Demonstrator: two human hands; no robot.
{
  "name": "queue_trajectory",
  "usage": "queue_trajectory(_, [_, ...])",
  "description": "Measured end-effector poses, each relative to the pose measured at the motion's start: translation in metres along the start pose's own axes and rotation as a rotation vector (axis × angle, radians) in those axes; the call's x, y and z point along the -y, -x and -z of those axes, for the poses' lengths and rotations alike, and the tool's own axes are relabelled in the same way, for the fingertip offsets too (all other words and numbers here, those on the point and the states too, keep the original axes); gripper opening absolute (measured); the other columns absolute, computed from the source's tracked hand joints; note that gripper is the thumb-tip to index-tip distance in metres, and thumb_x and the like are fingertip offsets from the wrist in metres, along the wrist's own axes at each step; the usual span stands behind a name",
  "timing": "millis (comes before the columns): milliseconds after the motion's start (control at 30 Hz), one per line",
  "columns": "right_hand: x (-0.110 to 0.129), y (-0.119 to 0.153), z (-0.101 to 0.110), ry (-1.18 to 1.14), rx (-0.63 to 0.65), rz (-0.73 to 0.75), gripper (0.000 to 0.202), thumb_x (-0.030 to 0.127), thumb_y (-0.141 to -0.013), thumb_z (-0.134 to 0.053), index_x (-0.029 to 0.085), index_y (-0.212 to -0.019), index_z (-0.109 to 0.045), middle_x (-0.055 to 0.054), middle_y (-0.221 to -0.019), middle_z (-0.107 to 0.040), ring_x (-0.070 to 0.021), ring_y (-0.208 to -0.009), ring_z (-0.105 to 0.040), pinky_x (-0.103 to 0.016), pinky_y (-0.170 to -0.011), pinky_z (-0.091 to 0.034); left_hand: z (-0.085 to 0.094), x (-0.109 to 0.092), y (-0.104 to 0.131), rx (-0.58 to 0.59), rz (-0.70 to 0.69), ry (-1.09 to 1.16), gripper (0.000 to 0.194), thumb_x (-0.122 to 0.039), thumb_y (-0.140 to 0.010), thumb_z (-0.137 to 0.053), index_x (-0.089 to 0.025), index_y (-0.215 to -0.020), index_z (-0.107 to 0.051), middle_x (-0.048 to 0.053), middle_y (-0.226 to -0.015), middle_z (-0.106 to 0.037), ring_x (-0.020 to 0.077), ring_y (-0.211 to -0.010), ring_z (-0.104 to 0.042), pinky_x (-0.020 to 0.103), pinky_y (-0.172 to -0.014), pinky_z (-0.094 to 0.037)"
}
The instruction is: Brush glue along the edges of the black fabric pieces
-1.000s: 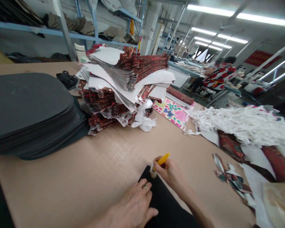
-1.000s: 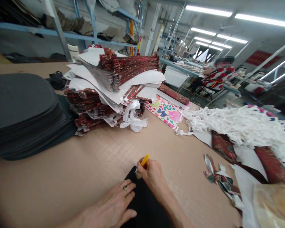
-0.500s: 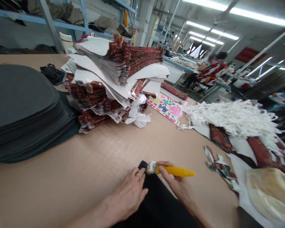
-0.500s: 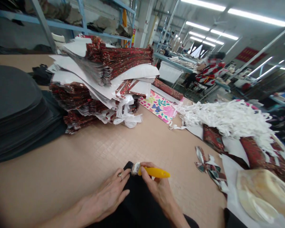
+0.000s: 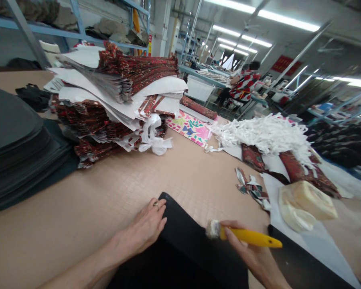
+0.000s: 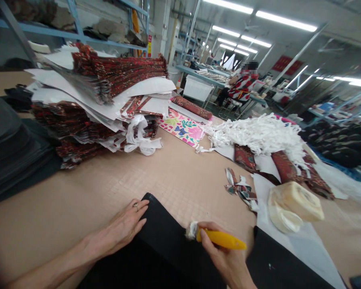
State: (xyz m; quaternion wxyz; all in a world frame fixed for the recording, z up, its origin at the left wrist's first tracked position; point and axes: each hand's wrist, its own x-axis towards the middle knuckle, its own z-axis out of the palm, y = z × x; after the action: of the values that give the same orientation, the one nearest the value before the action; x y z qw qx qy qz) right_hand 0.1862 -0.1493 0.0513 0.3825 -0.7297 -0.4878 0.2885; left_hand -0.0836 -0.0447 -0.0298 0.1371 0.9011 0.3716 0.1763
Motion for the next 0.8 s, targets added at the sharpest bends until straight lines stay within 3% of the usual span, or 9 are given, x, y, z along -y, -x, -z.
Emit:
queue_trajectory(100, [0.001,-0.004,0.013,0.03,-0.03,0.006,0.029,0.047,-0.076,-0.06,0.023,-0.089,-0.07,-0.004,-0.093,-0.072,-0.0216,-0.09,-0.066,-0.029,-0.083,-0.052,0.01,-0.009,-0.017,0.06,-0.018,0.045,0.029,-0.02,-0.087,-0.044,-0.014,-0.113,-0.056,0.012,-0.128,-0.051,0.0291,-0.119,-0.046,0.047,-0.099,-0.045])
queue_trajectory(200, [0.003,-0.01,0.01,0.023,-0.001,0.017,0.027,0.044,-0.076,-0.059,0.022,-0.089,-0.069,-0.005,-0.092,-0.072,-0.0221,-0.089,-0.066,-0.031,-0.083,-0.052,0.01,-0.014,-0.025,0.058,-0.068,0.065,0.028,-0.017,-0.086,-0.045,-0.015,-0.112,-0.056,0.011,-0.123,-0.054,0.0268,-0.114,-0.049,0.045,-0.099,-0.045])
queue_trajectory(367, [0.02,-0.025,-0.037,-0.172,0.099,0.099,0.024,0.04,-0.079,-0.058,0.021,-0.09,-0.067,-0.005,-0.093,-0.071,-0.0202,-0.091,-0.065,-0.032,-0.085,-0.051,-0.012,0.001,-0.017,-0.049,-0.06,0.041,0.034,-0.011,-0.086,-0.034,-0.014,-0.112,-0.055,0.012,-0.117,-0.057,0.0245,-0.109,-0.054,0.044,-0.1,-0.045])
queue_trajectory(467, [0.032,-0.041,-0.072,-0.266,0.163,0.144,0.026,0.04,-0.08,-0.056,0.02,-0.094,-0.066,-0.005,-0.093,-0.07,-0.0181,-0.088,-0.065,-0.03,-0.082,-0.05,-0.02,0.009,-0.013,-0.044,-0.06,0.025,0.041,-0.004,-0.081,-0.032,-0.014,-0.114,-0.054,0.012,-0.115,-0.058,0.0227,-0.108,-0.055,0.043,-0.099,-0.046])
queue_trajectory(567, [0.032,-0.053,-0.09,-0.284,0.208,0.17,0.026,0.038,-0.079,-0.057,0.02,-0.094,-0.066,-0.004,-0.091,-0.07,-0.0168,-0.083,-0.065,-0.028,-0.077,-0.051,-0.022,0.01,-0.011,-0.032,-0.055,0.023,0.047,-0.003,-0.078,-0.035,-0.016,-0.119,-0.053,0.01,-0.113,-0.06,0.0211,-0.108,-0.055,0.041,-0.101,-0.045])
queue_trajectory(667, [0.023,-0.049,-0.08,-0.25,0.23,0.17,0.021,0.037,-0.078,-0.058,0.02,-0.087,-0.067,-0.003,-0.082,-0.07,-0.0172,-0.077,-0.065,-0.028,-0.07,-0.051,-0.025,0.009,-0.006,-0.044,-0.04,0.004,0.049,-0.004,-0.08,-0.033,-0.015,-0.125,-0.048,0.011,-0.12,-0.057,0.0229,-0.116,-0.05,0.043,-0.103,-0.043])
queue_trajectory(800, [0.012,-0.024,-0.041,-0.057,0.251,0.108,0.018,0.035,-0.078,-0.056,0.021,-0.076,-0.067,-0.001,-0.07,-0.068,-0.0164,-0.066,-0.064,-0.025,-0.06,-0.05,-0.028,0.012,0.001,-0.037,-0.054,-0.006,0.048,-0.005,-0.082,-0.032,-0.014,-0.127,-0.046,0.012,-0.128,-0.052,0.0243,-0.121,-0.046,0.044,-0.104,-0.042])
